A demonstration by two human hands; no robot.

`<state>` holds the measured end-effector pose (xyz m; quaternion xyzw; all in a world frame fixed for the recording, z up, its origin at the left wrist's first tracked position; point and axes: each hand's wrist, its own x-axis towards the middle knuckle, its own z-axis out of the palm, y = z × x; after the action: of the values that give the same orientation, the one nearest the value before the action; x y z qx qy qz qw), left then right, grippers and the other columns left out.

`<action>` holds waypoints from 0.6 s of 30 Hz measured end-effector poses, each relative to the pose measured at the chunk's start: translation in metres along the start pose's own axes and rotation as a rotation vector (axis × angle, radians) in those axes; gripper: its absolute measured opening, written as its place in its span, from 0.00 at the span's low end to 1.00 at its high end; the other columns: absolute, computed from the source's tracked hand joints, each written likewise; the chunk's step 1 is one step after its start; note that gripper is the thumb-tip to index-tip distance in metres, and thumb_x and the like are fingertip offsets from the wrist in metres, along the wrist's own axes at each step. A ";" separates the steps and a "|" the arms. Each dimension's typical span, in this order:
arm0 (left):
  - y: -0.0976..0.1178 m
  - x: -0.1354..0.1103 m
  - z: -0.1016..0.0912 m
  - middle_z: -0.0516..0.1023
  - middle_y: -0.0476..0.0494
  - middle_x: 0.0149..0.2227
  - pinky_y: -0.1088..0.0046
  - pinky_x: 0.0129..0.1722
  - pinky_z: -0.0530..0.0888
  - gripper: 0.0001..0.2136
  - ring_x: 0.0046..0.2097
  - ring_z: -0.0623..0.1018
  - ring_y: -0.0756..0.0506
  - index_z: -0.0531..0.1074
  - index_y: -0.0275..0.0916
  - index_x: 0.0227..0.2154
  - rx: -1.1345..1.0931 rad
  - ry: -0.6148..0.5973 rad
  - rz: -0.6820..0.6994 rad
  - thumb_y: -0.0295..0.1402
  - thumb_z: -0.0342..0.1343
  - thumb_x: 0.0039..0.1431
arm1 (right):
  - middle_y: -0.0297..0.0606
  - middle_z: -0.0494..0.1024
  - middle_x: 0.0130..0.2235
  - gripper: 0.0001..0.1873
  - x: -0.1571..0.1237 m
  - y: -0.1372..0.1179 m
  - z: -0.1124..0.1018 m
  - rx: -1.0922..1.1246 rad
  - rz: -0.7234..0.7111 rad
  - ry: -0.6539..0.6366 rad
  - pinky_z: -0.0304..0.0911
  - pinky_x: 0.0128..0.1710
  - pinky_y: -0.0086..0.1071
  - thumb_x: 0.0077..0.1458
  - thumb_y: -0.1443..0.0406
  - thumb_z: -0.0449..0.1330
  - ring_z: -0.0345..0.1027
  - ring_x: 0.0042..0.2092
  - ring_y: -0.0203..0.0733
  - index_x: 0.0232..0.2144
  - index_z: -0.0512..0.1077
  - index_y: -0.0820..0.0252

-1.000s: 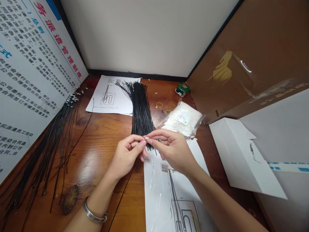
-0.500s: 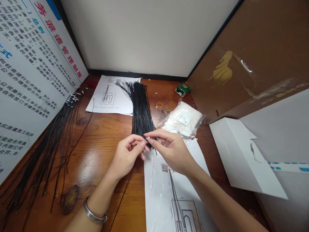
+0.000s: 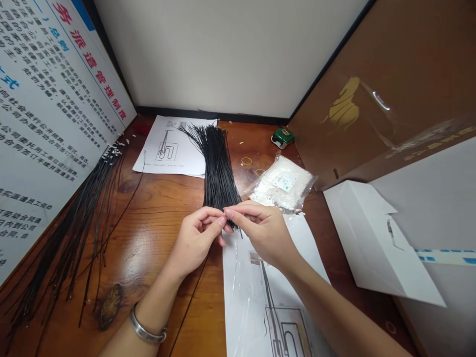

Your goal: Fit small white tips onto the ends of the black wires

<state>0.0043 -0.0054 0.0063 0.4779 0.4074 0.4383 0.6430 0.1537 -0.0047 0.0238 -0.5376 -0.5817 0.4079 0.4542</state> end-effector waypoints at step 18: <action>0.002 0.000 0.000 0.75 0.48 0.24 0.77 0.25 0.71 0.10 0.23 0.73 0.53 0.70 0.34 0.27 -0.012 0.046 -0.007 0.36 0.58 0.55 | 0.37 0.77 0.32 0.05 0.000 0.002 -0.008 -0.246 -0.215 -0.112 0.61 0.26 0.33 0.55 0.67 0.60 0.64 0.27 0.34 0.32 0.77 0.59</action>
<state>0.0035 -0.0052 0.0083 0.4623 0.4213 0.4495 0.6378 0.1619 -0.0046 0.0237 -0.5002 -0.7057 0.3121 0.3930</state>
